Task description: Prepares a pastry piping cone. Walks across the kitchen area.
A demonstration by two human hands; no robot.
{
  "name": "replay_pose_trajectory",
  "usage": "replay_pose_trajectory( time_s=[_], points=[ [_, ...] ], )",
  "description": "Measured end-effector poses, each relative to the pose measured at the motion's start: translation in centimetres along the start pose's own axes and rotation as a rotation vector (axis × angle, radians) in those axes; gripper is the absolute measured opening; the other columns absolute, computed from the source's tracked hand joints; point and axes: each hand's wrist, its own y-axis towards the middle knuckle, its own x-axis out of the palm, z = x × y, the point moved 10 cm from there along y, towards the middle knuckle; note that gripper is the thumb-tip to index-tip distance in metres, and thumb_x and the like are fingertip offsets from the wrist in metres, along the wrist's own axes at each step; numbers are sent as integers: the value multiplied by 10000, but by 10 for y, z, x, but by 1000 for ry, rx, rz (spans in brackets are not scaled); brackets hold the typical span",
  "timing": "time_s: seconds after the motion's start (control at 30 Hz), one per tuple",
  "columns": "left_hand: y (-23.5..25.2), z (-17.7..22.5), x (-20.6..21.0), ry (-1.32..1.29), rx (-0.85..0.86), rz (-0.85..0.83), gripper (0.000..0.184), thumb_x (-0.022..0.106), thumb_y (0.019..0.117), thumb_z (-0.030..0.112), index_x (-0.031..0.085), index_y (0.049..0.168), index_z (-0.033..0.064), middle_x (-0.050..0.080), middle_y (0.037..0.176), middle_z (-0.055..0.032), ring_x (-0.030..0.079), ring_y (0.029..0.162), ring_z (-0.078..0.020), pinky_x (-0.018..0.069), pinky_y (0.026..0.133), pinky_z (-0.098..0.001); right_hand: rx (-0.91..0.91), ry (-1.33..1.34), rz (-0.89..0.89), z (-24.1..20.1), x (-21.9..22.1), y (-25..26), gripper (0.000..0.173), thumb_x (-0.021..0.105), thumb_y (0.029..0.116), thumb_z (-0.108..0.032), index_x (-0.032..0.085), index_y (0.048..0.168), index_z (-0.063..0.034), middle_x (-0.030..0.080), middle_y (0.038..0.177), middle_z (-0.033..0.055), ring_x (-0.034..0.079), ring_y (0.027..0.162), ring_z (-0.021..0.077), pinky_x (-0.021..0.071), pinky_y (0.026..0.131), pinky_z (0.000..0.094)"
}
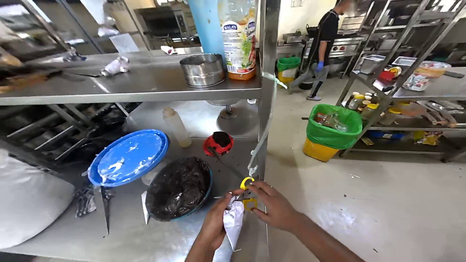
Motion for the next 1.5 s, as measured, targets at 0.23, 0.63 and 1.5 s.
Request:
replay_pose_trajectory(
  time_s=[0.23,0.63,1.5],
  points=[
    [-18,29,-1,69,53,-74,506,262,1094,327,523,1423,45,697,1013,-70,682,807,-139,595,735,-308,86,-85,-191,-21,5,34,476,655,977,-274,592,1368,-10,651,1278,228,680,1062,377,542,920,530],
    [-81,183,-64,-949,923,18,693,139,1002,587,633,1063,105,670,831,-59,696,772,-233,608,748,-463,215,1060,-287,-72,32,8,692,688,878,-632,531,1240,-63,665,1082,-15,642,755,44,560,663,232],
    [-87,170,-46,-956,971,95,646,125,1008,528,630,997,125,671,824,-42,692,770,-212,601,739,-434,246,1081,-82,-115,31,32,511,662,933,-514,539,1111,-52,607,910,-62,541,673,-25,463,599,155]
  ],
)
